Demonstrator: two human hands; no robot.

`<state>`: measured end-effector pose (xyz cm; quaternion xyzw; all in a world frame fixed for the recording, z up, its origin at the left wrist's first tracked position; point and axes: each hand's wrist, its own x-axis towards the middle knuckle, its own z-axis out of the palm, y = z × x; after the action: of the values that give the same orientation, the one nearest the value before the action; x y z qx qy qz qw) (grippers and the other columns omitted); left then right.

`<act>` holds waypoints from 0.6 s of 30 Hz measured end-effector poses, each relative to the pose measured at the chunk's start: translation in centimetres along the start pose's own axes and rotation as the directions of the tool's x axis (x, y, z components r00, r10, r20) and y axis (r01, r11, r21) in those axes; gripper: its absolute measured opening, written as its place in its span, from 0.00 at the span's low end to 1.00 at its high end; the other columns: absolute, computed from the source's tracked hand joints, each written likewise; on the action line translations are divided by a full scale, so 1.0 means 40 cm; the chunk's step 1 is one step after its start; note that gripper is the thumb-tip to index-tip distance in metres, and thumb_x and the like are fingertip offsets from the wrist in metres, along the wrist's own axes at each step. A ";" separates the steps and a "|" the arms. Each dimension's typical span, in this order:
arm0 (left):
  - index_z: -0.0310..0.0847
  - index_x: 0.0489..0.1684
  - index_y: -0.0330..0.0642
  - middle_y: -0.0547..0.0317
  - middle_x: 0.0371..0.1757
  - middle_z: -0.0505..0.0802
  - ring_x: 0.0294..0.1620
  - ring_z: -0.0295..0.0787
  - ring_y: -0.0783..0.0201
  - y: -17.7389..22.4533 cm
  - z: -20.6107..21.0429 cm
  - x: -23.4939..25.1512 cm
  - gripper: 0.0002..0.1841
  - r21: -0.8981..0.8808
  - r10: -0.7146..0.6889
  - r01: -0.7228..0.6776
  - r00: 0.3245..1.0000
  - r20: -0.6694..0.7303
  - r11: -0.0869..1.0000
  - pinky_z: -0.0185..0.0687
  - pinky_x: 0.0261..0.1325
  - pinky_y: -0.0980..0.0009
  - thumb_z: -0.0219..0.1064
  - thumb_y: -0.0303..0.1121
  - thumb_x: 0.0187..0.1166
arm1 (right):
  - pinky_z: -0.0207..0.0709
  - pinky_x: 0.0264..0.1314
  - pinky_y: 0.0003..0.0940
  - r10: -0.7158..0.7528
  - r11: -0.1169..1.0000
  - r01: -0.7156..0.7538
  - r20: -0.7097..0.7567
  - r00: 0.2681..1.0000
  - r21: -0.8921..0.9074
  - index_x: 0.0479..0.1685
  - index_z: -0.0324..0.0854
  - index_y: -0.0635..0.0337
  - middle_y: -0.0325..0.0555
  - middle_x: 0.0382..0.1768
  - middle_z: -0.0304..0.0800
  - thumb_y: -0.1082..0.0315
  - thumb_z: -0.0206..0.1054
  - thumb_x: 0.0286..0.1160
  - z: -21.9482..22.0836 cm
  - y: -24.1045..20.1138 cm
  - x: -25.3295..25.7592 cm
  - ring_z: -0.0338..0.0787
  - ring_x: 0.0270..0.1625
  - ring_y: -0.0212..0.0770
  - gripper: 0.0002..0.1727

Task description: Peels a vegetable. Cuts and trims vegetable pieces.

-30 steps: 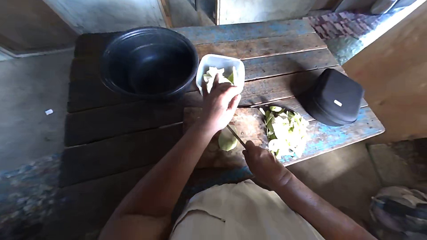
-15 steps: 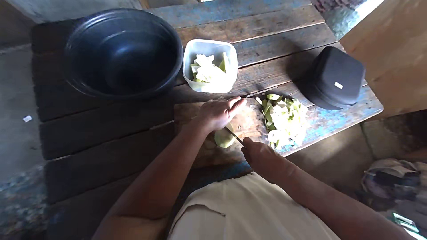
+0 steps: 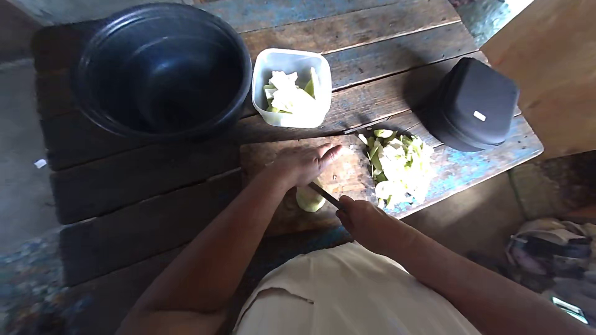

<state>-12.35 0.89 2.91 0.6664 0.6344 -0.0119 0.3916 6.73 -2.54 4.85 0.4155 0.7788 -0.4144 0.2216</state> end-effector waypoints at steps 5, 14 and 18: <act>0.54 0.94 0.56 0.55 0.90 0.69 0.91 0.60 0.50 -0.027 0.026 0.001 0.39 0.022 0.034 -0.032 0.998 -0.049 0.999 0.44 0.90 0.39 0.26 0.65 0.89 | 0.79 0.59 0.51 0.039 0.998 -0.039 0.006 0.999 -0.045 0.65 0.71 0.66 0.61 0.47 0.84 0.60 0.44 0.96 0.011 -0.012 0.002 0.89 0.54 0.57 0.19; 0.60 0.91 0.49 0.57 0.93 0.62 0.95 0.45 0.56 -0.121 0.140 -0.018 0.41 -0.356 0.163 -0.331 0.890 -0.427 0.874 0.37 0.94 0.46 0.33 0.66 0.87 | 0.79 0.62 0.54 0.102 0.995 -0.100 0.080 0.992 -0.029 0.67 0.69 0.66 0.63 0.51 0.84 0.60 0.44 0.95 0.074 0.022 0.052 0.88 0.59 0.59 0.19; 0.65 0.81 0.31 0.40 0.75 0.81 0.78 0.76 0.53 -0.099 0.291 -0.064 0.49 -0.257 0.118 -0.504 0.598 -0.793 0.825 0.73 0.79 0.53 0.77 0.58 0.65 | 0.80 0.62 0.56 0.128 0.990 -0.125 0.045 0.991 -0.058 0.72 0.67 0.65 0.64 0.54 0.86 0.59 0.43 0.96 0.094 0.028 0.063 0.89 0.61 0.61 0.21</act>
<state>-10.63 -7.94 -5.84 0.6020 0.5905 0.4829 0.2359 6.27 -4.15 0.50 0.4474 0.7563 -0.3881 0.2777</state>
